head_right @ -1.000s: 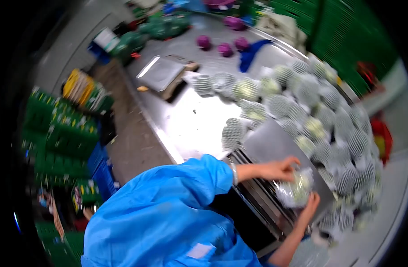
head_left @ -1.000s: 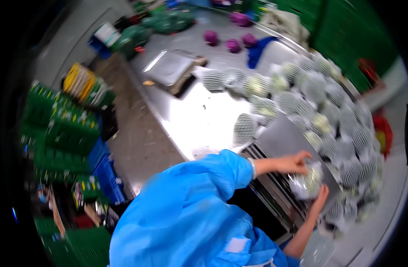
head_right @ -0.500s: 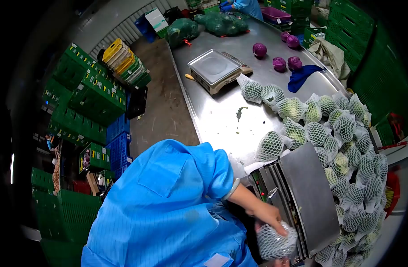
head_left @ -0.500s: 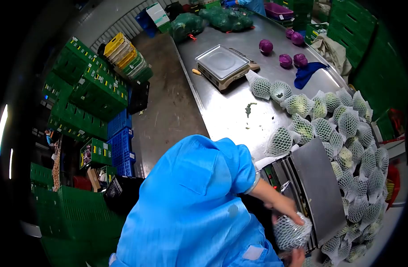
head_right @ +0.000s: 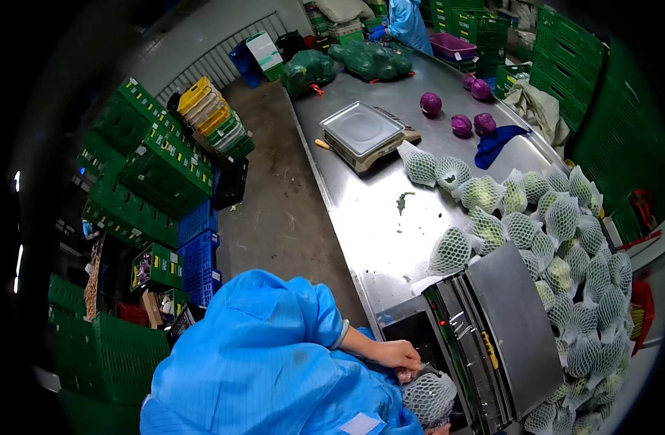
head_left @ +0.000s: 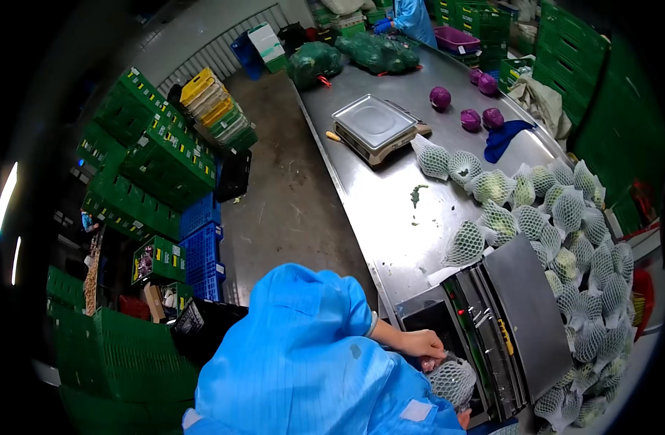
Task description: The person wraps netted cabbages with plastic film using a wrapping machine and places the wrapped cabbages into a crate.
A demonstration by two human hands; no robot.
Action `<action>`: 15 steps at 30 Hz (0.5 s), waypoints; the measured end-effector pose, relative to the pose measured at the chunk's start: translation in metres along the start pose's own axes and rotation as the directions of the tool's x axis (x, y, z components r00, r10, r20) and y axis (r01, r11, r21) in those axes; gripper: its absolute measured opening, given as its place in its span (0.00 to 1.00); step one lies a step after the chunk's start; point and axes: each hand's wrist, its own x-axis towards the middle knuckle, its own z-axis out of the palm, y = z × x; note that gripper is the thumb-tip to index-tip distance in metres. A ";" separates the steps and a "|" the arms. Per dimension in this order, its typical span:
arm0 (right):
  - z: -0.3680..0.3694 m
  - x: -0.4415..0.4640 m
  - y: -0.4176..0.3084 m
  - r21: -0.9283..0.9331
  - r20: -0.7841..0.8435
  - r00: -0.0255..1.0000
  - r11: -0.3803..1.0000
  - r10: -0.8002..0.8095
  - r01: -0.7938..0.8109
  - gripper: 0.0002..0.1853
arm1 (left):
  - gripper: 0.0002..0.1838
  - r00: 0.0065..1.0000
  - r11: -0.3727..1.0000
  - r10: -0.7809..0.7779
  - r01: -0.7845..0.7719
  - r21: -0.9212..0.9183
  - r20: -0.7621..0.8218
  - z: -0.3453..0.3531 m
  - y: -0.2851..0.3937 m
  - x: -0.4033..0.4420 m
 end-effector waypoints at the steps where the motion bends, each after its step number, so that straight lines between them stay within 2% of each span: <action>1: 0.006 0.003 -0.004 -0.033 -0.037 0.999 0.999 -0.003 0.001 0.16 | 0.23 0.999 1.000 -0.011 0.011 -0.007 -0.036 0.002 0.010 -0.003; 2: 0.010 0.004 -0.005 -0.058 -0.069 0.998 0.998 -0.002 -0.002 0.15 | 0.24 0.997 1.000 -0.023 0.022 -0.014 -0.069 0.001 0.015 -0.003; 3: 0.016 0.006 -0.007 -0.080 -0.103 0.995 0.997 -0.004 -0.004 0.15 | 0.24 0.984 0.996 -0.003 0.020 0.092 -0.176 -0.001 0.016 -0.001; 4: 0.020 0.007 -0.008 -0.100 -0.132 0.991 0.995 -0.002 -0.012 0.14 | 0.24 0.951 0.923 0.163 -0.053 0.381 -0.263 -0.005 0.003 0.009; 5: 0.025 0.009 -0.009 -0.116 -0.164 0.986 0.993 -0.002 -0.018 0.13 | 0.23 0.893 0.761 0.343 -0.082 0.643 -0.292 -0.007 -0.003 0.016; 6: 0.030 0.010 -0.011 -0.129 -0.194 0.981 0.991 -0.006 -0.019 0.12 | 0.23 0.816 0.529 0.517 -0.068 0.846 -0.257 -0.010 -0.010 0.020; 7: 0.034 0.012 -0.012 -0.136 -0.228 0.974 0.991 -0.014 -0.018 0.12 | 0.17 0.860 0.437 0.463 -0.011 0.899 -0.215 -0.008 -0.018 0.022; 10: 0.057 0.025 -0.035 -0.150 -0.336 0.940 0.989 -0.057 0.007 0.10 | 0.11 0.846 0.120 0.529 -0.144 0.982 0.059 -0.004 -0.040 0.050; 11: 0.061 0.026 -0.046 -0.115 -0.351 0.934 0.993 -0.062 0.022 0.09 | 0.09 0.787 0.146 0.595 -0.305 0.941 0.162 0.001 -0.042 0.057; 12: 0.035 0.022 -0.093 0.007 -0.322 0.944 0.997 -0.075 0.082 0.11 | 0.11 0.779 0.217 0.616 -0.311 0.925 0.117 0.005 -0.049 0.064; 13: 0.044 0.032 -0.080 0.679 -0.081 0.994 0.735 0.068 0.005 0.15 | 0.12 0.753 0.272 0.646 -0.383 0.883 0.127 0.005 -0.051 0.069; 14: 0.053 0.043 -0.068 0.976 0.166 0.964 0.104 0.206 -0.190 0.20 | 0.14 0.733 0.329 0.665 -0.459 0.826 0.142 0.005 -0.049 0.068; 15: 0.040 0.031 -0.079 0.954 0.296 0.940 -0.013 0.167 -0.298 0.20 | 0.11 0.713 0.305 0.676 -0.499 0.811 0.185 0.017 -0.034 0.055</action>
